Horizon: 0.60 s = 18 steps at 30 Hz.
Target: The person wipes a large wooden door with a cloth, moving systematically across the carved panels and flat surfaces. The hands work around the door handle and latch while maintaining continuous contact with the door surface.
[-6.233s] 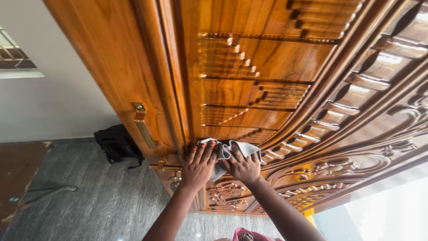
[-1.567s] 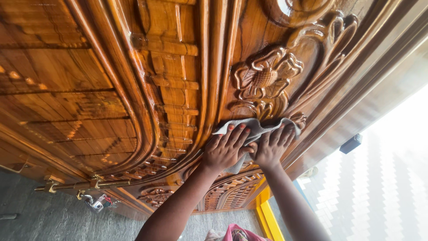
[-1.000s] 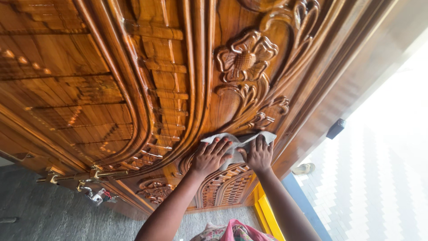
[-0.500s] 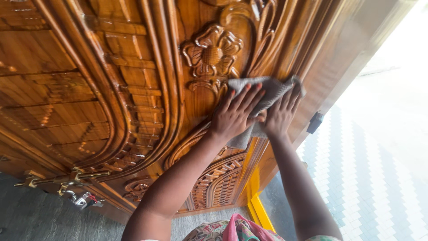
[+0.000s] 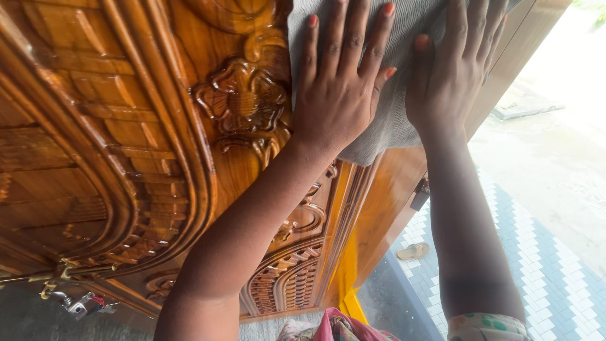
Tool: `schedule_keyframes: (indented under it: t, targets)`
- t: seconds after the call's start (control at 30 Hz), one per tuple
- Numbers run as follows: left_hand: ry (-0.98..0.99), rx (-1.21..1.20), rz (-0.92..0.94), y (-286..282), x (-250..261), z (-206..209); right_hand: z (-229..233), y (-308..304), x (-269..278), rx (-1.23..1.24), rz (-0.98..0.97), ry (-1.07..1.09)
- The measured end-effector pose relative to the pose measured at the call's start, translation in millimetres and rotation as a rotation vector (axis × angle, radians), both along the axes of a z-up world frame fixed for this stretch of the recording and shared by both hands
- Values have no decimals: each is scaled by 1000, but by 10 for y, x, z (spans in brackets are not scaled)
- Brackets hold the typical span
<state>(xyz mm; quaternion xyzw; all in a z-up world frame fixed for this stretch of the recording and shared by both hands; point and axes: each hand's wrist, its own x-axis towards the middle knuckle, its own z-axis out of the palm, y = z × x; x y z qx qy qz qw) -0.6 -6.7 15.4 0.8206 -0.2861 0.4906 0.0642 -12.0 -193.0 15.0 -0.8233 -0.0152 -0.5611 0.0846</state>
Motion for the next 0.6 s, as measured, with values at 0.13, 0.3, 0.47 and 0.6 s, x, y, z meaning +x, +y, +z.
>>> schedule_keyframes:
  t: [0.13,0.3,0.47,0.6]
  targets:
    - [15,-21,41,-156,-1,133,94,-139,157,-170,-106,-115]
    - [-138,-66,94,-364,97,-68,-155,-365,265,-137,-120,-137]
    - [-215,-51,147,-544,241,-583,-581,-478,272,-134,-164,-104]
    - [-272,-73,149,-636,338,-1013,-933,-506,275,-149,-124,-108]
